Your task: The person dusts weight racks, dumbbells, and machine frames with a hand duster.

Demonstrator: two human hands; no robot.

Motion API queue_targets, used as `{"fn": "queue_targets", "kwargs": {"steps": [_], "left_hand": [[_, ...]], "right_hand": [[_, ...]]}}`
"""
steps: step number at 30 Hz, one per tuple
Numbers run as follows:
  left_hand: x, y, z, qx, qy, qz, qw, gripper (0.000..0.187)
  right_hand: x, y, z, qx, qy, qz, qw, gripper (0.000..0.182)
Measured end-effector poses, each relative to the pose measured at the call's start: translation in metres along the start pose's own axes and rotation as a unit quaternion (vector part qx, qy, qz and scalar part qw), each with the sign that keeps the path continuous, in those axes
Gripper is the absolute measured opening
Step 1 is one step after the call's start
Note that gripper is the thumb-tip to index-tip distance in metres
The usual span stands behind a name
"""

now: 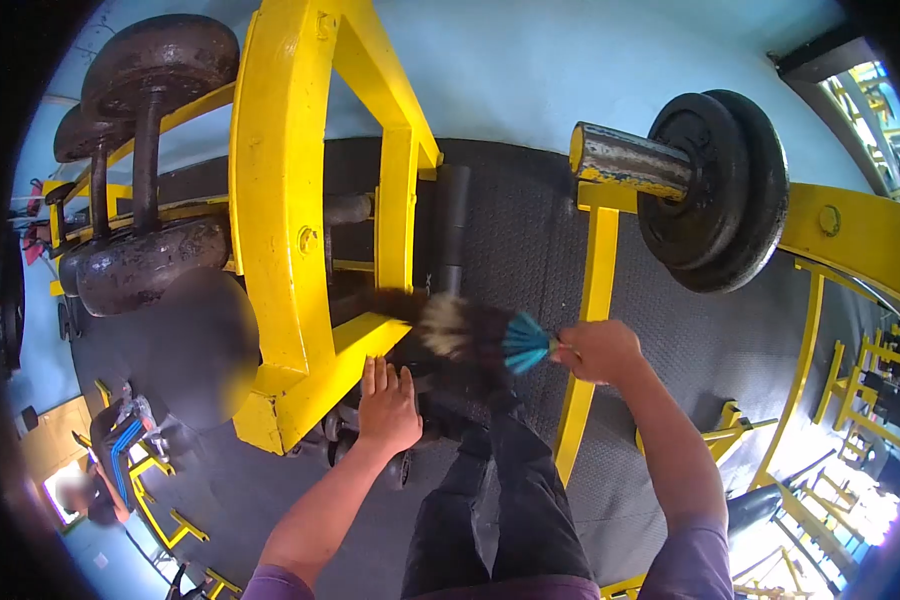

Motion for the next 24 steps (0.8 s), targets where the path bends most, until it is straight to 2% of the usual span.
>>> {"fn": "queue_targets", "kwargs": {"steps": [3, 5, 9, 10, 12, 14, 15, 17, 18, 20, 24], "left_hand": [[-0.01, 0.003, -0.001, -0.009, -0.006, -0.032, 0.999, 0.054], [-0.018, 0.003, -0.001, -0.027, -0.016, -0.052, 0.998, 0.055], [-0.03, 0.005, -0.003, -0.031, 0.076, -0.089, 0.993, 0.057], [-0.029, 0.003, -0.002, -0.033, 0.076, -0.086, 0.993, 0.057], [-0.031, 0.002, -0.004, -0.015, -0.016, -0.094, 0.995, 0.058], [-0.025, 0.002, -0.001, -0.018, -0.009, -0.064, 0.998, 0.058], [-0.022, 0.002, 0.0, -0.021, -0.011, -0.047, 0.999, 0.058], [-0.016, 0.001, 0.001, -0.024, -0.017, -0.016, 0.999, 0.058], [-0.016, 0.002, 0.001, -0.027, -0.019, -0.017, 0.999, 0.058], [-0.016, 0.0, 0.001, -0.025, -0.021, -0.016, 0.999, 0.061], [-0.019, 0.001, 0.007, -0.036, -0.017, -0.024, 0.999, 0.064]], "right_hand": [[0.01, 0.002, -0.003, -0.011, 0.036, 0.035, 0.999, 0.028], [0.024, 0.022, -0.025, 0.145, -0.049, 0.124, 0.98, 0.027], [0.036, 0.05, -0.031, 0.206, -0.111, 0.152, 0.96, 0.027], [0.031, 0.049, -0.02, 0.176, -0.097, 0.132, 0.971, 0.029], [0.017, 0.043, -0.004, 0.145, -0.083, 0.11, 0.98, 0.032], [-0.014, 0.028, 0.03, 0.045, -0.018, 0.075, 0.996, 0.037], [-0.021, 0.027, 0.03, 0.042, -0.017, 0.076, 0.996, 0.037], [-0.05, 0.023, 0.054, -0.168, -0.032, 0.003, 0.985, 0.042], [-0.067, 0.025, 0.05, -0.169, -0.035, 0.003, 0.985, 0.042], [-0.104, 0.038, 0.054, -0.256, -0.105, -0.004, 0.961, 0.043], [-0.146, 0.024, 0.02, -0.211, -0.161, -0.045, 0.963, 0.042]]}}
Point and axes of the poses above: each hand's wrist, its own y-axis away from the middle knuckle, its own x-axis out of the back of the hand, z = x × y, the point moved 9 cm from there along -y, towards the middle knuckle, and after that the axes turned 14 degrees about -y, right-handed, at the moved point
